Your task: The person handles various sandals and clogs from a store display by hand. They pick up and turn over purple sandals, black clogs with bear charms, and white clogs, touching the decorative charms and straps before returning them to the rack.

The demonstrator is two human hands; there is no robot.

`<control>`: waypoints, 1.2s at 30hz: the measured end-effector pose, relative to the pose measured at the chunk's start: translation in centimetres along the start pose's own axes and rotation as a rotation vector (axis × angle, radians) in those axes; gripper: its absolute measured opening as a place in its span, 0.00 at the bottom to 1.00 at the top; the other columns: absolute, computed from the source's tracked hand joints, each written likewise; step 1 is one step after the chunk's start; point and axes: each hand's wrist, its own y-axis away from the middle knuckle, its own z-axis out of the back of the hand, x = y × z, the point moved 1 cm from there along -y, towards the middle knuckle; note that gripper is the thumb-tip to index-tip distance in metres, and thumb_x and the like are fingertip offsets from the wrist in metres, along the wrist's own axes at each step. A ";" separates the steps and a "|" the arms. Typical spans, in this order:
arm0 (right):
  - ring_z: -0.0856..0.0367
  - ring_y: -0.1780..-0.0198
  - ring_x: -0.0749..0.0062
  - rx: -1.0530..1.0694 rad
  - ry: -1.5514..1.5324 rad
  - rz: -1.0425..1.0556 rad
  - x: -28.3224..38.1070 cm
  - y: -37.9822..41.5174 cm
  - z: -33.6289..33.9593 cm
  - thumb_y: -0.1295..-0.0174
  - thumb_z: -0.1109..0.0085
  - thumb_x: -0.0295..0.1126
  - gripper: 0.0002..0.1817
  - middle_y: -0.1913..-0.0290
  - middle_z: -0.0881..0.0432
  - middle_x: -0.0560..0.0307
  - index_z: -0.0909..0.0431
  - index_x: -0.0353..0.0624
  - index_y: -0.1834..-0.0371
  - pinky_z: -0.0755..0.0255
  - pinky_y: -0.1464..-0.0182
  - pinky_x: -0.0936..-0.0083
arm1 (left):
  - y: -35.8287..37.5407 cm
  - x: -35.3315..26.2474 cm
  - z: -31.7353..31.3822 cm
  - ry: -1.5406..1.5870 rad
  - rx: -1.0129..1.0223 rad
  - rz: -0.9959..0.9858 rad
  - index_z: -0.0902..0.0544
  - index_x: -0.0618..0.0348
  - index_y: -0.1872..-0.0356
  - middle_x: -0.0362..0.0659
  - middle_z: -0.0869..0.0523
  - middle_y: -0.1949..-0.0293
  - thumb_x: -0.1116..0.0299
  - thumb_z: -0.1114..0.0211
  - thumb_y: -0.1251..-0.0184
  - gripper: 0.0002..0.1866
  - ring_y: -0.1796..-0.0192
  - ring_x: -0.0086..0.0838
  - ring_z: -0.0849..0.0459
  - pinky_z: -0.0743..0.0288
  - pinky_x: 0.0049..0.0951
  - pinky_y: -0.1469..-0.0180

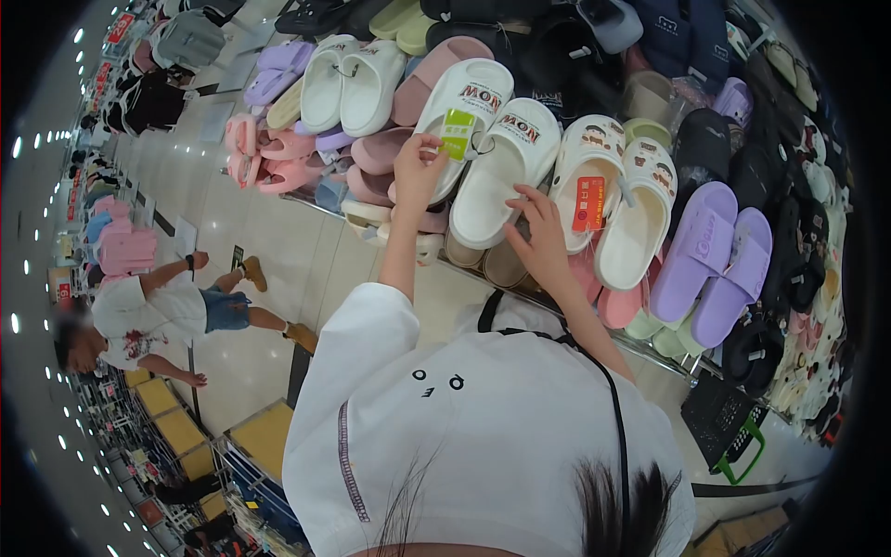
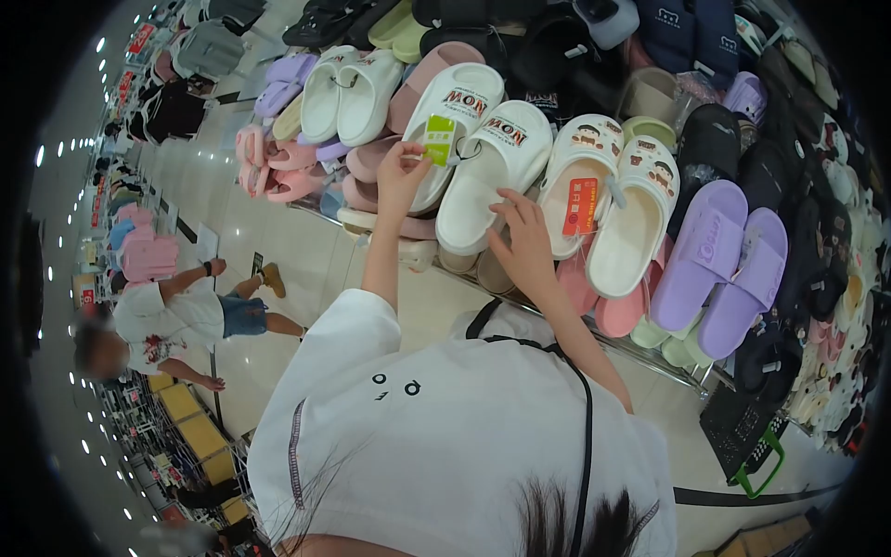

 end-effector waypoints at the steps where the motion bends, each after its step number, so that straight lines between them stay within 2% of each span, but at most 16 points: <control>1: 0.34 0.40 0.52 0.004 -0.001 0.001 0.1 0.0 0.0 0.48 0.39 0.27 0.18 0.39 0.31 0.52 0.27 0.41 0.51 0.37 0.38 0.61 | 0.4 -0.4 0.0 -0.054 -0.041 -0.061 0.22 0.61 0.64 0.42 0.20 0.62 0.78 0.33 0.49 0.10 0.66 0.24 0.21 0.27 0.23 0.66; 5: 0.33 0.41 0.52 0.000 -0.003 -0.003 0.2 0.0 0.1 0.48 0.39 0.26 0.18 0.39 0.31 0.53 0.26 0.41 0.52 0.36 0.40 0.62 | 1.3 -3.0 -0.4 -0.252 -0.112 -0.198 0.21 0.59 0.63 0.43 0.22 0.62 0.76 0.31 0.50 0.12 0.61 0.32 0.20 0.26 0.29 0.63; 7: 0.32 0.42 0.52 0.002 -0.002 0.000 0.2 0.0 0.0 0.48 0.39 0.26 0.18 0.39 0.31 0.53 0.26 0.41 0.52 0.36 0.40 0.62 | 1.5 -3.7 -1.0 -0.322 -0.108 -0.467 0.21 0.58 0.64 0.45 0.23 0.60 0.73 0.30 0.51 0.13 0.57 0.39 0.22 0.26 0.34 0.59; 8: 0.32 0.42 0.52 -0.003 0.013 0.001 0.2 0.0 0.0 0.48 0.39 0.26 0.18 0.39 0.30 0.53 0.26 0.41 0.52 0.35 0.40 0.62 | 1.5 -4.0 -1.3 -0.323 -0.111 -0.466 0.21 0.58 0.64 0.45 0.23 0.60 0.73 0.30 0.51 0.13 0.57 0.39 0.22 0.26 0.34 0.59; 10: 0.32 0.42 0.52 -0.008 0.030 0.002 0.2 -0.1 -0.1 0.48 0.39 0.26 0.18 0.40 0.30 0.53 0.25 0.41 0.52 0.35 0.41 0.62 | 1.7 -5.1 -2.1 -0.320 -0.015 -0.584 0.21 0.57 0.64 0.45 0.23 0.60 0.72 0.30 0.52 0.13 0.56 0.43 0.22 0.27 0.37 0.55; 14: 0.31 0.42 0.54 -0.034 -0.062 -0.005 -0.4 0.0 -0.1 0.47 0.40 0.26 0.17 0.40 0.30 0.52 0.25 0.41 0.52 0.35 0.41 0.63 | 2.0 -5.7 -3.8 -0.317 0.129 -0.704 0.22 0.56 0.63 0.45 0.22 0.58 0.71 0.30 0.51 0.13 0.55 0.41 0.22 0.28 0.37 0.54; 16: 0.30 0.42 0.55 -0.040 -0.143 -0.028 -0.6 0.0 0.1 0.47 0.40 0.25 0.16 0.41 0.30 0.52 0.25 0.40 0.53 0.35 0.41 0.64 | 2.4 -5.8 -4.6 -0.367 0.295 -0.750 0.22 0.55 0.62 0.43 0.22 0.58 0.69 0.32 0.50 0.13 0.53 0.40 0.22 0.28 0.37 0.55; 19: 0.27 0.44 0.56 -0.161 -0.123 -0.053 -0.5 0.0 1.6 0.45 0.42 0.24 0.14 0.44 0.27 0.51 0.24 0.39 0.54 0.35 0.41 0.66 | 2.9 -4.7 -5.4 -0.454 0.388 -0.704 0.22 0.54 0.62 0.42 0.22 0.58 0.68 0.33 0.48 0.12 0.53 0.37 0.22 0.29 0.36 0.55; 21: 0.26 0.46 0.56 -0.271 0.004 -0.038 -0.3 -0.1 3.5 0.45 0.43 0.23 0.12 0.49 0.24 0.51 0.24 0.39 0.57 0.34 0.42 0.66 | 3.2 -4.3 -5.5 -0.481 0.390 -0.707 0.22 0.54 0.62 0.42 0.22 0.58 0.69 0.34 0.48 0.11 0.52 0.36 0.22 0.30 0.37 0.54; 24: 0.26 0.46 0.57 -0.417 -0.011 -0.061 -0.4 0.2 6.3 0.45 0.43 0.23 0.10 0.52 0.23 0.51 0.23 0.39 0.58 0.35 0.42 0.65 | 3.6 -4.4 -5.2 -0.488 0.358 -0.726 0.23 0.54 0.62 0.42 0.22 0.58 0.69 0.34 0.48 0.12 0.51 0.37 0.23 0.31 0.37 0.52; 26: 0.27 0.46 0.56 -0.542 0.186 -0.079 -1.1 0.6 8.3 0.46 0.42 0.23 0.13 0.51 0.24 0.51 0.23 0.40 0.56 0.35 0.42 0.63 | 3.6 -4.6 -5.0 -0.466 0.327 -0.740 0.23 0.55 0.61 0.42 0.22 0.57 0.69 0.33 0.48 0.13 0.51 0.37 0.23 0.31 0.38 0.50; 28: 0.28 0.46 0.55 -0.568 0.279 -0.099 -1.8 0.7 9.8 0.47 0.41 0.23 0.14 0.50 0.25 0.50 0.24 0.40 0.55 0.36 0.41 0.63 | 3.4 -5.2 -4.7 -0.469 0.104 -0.782 0.23 0.55 0.58 0.44 0.23 0.55 0.69 0.32 0.50 0.16 0.49 0.41 0.25 0.33 0.39 0.48; 29: 0.29 0.45 0.54 -0.590 0.371 -0.115 -2.3 0.8 10.5 0.47 0.40 0.24 0.16 0.50 0.26 0.50 0.24 0.41 0.53 0.36 0.41 0.62 | 3.4 -5.5 -4.7 -0.464 0.108 -0.785 0.23 0.55 0.58 0.44 0.23 0.55 0.69 0.32 0.50 0.16 0.49 0.41 0.25 0.33 0.39 0.48; 30: 0.30 0.44 0.53 -0.576 0.325 -0.149 -3.0 1.1 11.1 0.48 0.38 0.24 0.19 0.48 0.27 0.50 0.26 0.42 0.51 0.35 0.42 0.62 | 3.3 -5.6 -4.7 -0.453 0.062 -0.732 0.23 0.55 0.57 0.45 0.24 0.54 0.69 0.31 0.51 0.18 0.48 0.42 0.26 0.33 0.40 0.46; 34: 0.29 0.46 0.54 -0.525 0.364 -0.143 -4.0 1.6 10.8 0.47 0.39 0.25 0.18 0.51 0.26 0.50 0.25 0.40 0.51 0.34 0.43 0.64 | 2.9 -5.0 -5.1 -0.442 -0.010 -0.587 0.24 0.57 0.53 0.47 0.26 0.51 0.70 0.31 0.52 0.21 0.46 0.44 0.28 0.34 0.41 0.45; 36: 0.26 0.49 0.55 -0.428 0.213 -0.206 -4.7 1.8 10.1 0.46 0.39 0.25 0.16 0.54 0.24 0.49 0.24 0.39 0.52 0.33 0.44 0.66 | 3.0 -4.6 -5.3 -0.415 0.020 -0.531 0.25 0.58 0.52 0.48 0.26 0.51 0.71 0.31 0.52 0.23 0.46 0.44 0.28 0.34 0.42 0.45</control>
